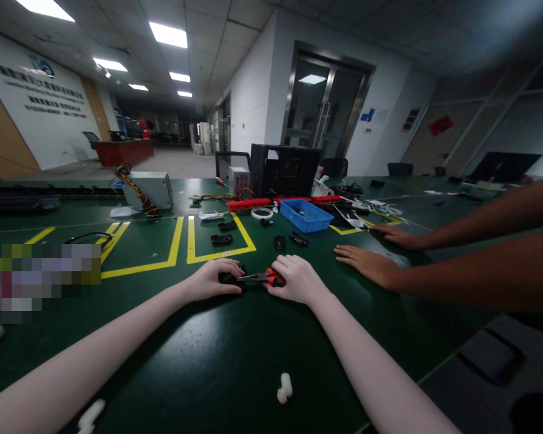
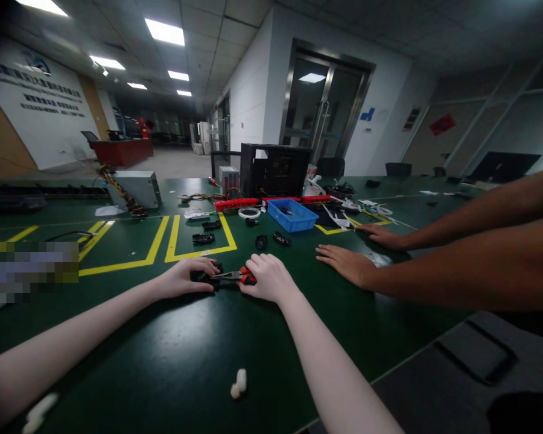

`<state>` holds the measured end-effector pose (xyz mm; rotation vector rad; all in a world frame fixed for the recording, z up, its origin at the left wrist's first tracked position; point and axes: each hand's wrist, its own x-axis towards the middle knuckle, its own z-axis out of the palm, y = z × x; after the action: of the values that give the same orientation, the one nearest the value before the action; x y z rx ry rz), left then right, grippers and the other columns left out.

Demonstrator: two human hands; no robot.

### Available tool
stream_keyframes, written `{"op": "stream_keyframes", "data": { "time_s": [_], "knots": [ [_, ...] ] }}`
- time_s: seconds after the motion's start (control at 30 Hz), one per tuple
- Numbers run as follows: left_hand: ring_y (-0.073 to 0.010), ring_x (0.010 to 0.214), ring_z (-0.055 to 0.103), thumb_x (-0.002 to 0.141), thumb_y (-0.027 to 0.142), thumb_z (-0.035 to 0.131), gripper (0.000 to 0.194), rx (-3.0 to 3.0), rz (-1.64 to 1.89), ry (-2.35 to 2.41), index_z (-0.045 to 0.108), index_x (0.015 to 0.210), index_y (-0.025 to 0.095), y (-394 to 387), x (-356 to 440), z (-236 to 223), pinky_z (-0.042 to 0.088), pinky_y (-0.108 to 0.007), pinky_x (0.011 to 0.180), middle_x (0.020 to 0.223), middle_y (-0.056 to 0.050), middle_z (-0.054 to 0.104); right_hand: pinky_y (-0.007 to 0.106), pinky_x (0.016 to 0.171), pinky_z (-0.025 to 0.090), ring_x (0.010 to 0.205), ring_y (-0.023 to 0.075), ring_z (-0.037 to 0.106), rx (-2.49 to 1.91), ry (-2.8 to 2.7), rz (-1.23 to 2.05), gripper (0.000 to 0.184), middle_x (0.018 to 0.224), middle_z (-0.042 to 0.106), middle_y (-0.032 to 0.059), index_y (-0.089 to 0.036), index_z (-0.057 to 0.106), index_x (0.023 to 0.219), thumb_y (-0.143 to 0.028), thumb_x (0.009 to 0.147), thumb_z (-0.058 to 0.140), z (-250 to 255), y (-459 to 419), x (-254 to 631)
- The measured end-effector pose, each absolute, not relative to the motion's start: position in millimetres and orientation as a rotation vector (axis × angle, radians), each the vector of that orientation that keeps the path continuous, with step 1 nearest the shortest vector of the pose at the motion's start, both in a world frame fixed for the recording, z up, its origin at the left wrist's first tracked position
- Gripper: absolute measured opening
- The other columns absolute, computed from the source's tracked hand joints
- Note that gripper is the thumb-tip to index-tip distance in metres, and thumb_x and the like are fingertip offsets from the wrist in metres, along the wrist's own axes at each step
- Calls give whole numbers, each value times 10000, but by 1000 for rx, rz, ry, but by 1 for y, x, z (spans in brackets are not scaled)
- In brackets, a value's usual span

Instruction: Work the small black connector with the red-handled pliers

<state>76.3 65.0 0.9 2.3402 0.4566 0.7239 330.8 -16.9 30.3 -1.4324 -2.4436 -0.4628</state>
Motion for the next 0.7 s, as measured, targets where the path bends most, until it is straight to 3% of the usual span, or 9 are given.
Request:
{"op": "stream_keyframes", "data": {
  "time_s": [0.4,0.7],
  "knots": [
    [-234,1147,573,749,327,758,268,2276,750,454,692,945,156,61,76,9,393,-419,1056,1085,-97,683,285,660,397,724,153,544,-1529,-2427,-237,262,810,586,21,-195,599,809,-456,799,608,35,-17,333],
    [-202,1037,624,869,299,630,166,2259,756,446,697,877,148,59,79,12,439,-385,1014,1034,-93,699,297,672,390,745,166,542,-1502,-2438,-283,264,856,591,39,-201,583,825,-460,785,619,36,-19,333]
  ]
}}
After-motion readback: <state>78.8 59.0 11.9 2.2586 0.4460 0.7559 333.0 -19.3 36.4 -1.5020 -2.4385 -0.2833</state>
